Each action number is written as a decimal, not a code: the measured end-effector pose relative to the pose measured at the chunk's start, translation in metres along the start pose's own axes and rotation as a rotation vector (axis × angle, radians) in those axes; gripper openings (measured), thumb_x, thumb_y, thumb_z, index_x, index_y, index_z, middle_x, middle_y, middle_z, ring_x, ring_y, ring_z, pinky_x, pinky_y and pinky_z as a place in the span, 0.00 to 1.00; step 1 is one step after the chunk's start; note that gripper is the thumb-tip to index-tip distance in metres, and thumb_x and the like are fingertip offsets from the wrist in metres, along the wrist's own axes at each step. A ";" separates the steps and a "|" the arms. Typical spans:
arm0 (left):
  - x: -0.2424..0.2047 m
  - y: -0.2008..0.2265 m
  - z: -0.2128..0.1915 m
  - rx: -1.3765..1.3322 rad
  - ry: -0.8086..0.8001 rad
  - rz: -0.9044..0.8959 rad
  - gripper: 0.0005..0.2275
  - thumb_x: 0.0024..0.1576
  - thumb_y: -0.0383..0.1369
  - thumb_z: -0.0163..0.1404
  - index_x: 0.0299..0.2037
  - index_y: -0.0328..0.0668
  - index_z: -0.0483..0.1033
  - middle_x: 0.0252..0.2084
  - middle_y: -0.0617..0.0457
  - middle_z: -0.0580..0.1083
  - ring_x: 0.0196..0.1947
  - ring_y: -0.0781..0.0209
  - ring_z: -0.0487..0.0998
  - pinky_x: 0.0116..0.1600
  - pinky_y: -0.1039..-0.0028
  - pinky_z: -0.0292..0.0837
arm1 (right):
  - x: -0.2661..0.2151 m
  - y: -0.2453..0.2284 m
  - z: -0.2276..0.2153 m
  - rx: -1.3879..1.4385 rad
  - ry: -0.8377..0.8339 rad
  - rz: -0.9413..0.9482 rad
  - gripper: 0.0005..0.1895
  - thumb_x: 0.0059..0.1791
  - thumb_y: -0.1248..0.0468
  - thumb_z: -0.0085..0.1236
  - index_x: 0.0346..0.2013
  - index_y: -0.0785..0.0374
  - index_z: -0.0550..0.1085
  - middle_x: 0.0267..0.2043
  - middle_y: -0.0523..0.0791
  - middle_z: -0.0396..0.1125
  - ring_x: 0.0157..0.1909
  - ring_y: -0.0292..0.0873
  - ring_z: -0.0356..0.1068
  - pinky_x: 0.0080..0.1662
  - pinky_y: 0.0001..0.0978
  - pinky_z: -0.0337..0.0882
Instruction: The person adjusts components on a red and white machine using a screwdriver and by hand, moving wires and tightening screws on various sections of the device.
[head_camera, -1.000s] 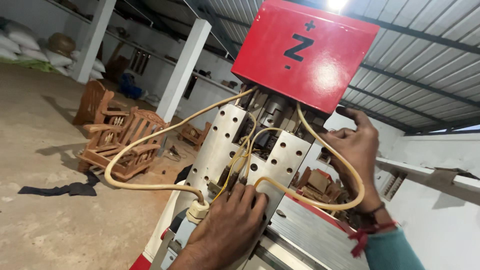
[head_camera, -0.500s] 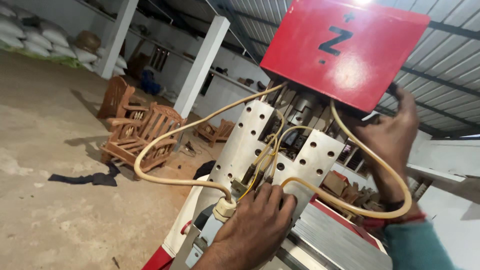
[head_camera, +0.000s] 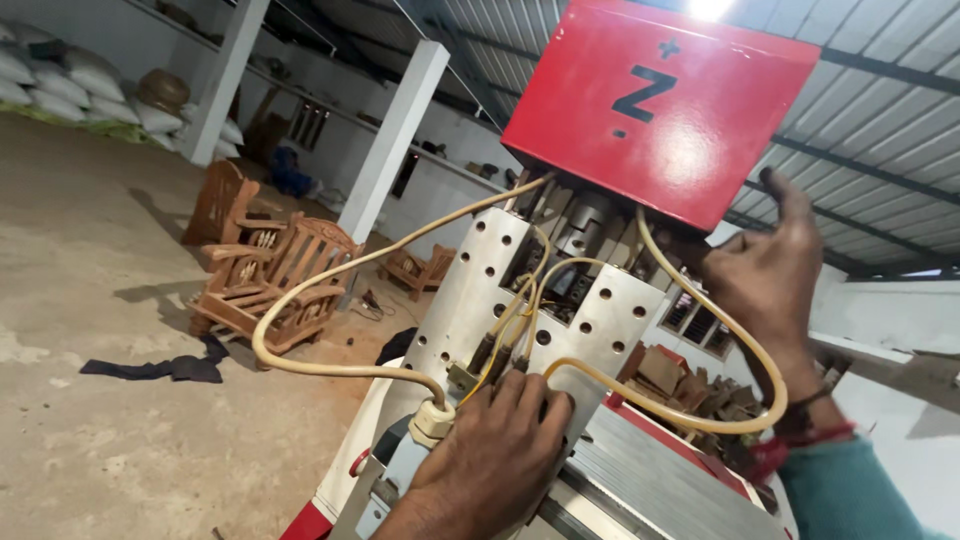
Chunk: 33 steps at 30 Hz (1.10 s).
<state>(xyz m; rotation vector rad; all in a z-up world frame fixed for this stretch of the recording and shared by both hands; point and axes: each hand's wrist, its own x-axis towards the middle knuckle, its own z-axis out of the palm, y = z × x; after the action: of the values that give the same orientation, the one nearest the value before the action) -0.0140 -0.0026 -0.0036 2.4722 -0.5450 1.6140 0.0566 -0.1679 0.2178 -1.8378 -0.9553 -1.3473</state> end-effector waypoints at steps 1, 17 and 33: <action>-0.001 0.000 0.000 -0.007 -0.040 0.000 0.16 0.53 0.35 0.55 0.45 0.29 0.69 0.40 0.41 0.68 0.44 0.46 0.72 0.38 0.59 0.72 | -0.005 0.002 0.001 -0.025 -0.006 0.003 0.42 0.40 0.72 0.63 0.68 0.75 0.61 0.22 0.45 0.68 0.20 0.33 0.66 0.22 0.26 0.63; -0.001 0.000 -0.006 0.062 0.030 0.018 0.15 0.51 0.35 0.54 0.43 0.33 0.70 0.40 0.42 0.69 0.45 0.46 0.72 0.39 0.59 0.71 | -0.006 0.006 -0.003 -0.067 -0.085 -0.008 0.47 0.40 0.74 0.72 0.70 0.74 0.60 0.28 0.50 0.72 0.23 0.34 0.68 0.24 0.26 0.66; -0.002 0.002 -0.010 0.052 0.029 0.020 0.14 0.52 0.35 0.53 0.44 0.33 0.70 0.40 0.44 0.69 0.44 0.47 0.72 0.42 0.61 0.71 | 0.001 -0.017 -0.002 -0.115 -0.040 -0.002 0.55 0.43 0.67 0.77 0.77 0.70 0.52 0.29 0.53 0.72 0.22 0.35 0.67 0.21 0.31 0.64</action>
<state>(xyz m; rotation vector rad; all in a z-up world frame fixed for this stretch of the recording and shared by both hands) -0.0241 -0.0012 -0.0019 2.4834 -0.5325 1.6901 0.0418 -0.1607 0.2205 -1.9568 -0.9171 -1.3968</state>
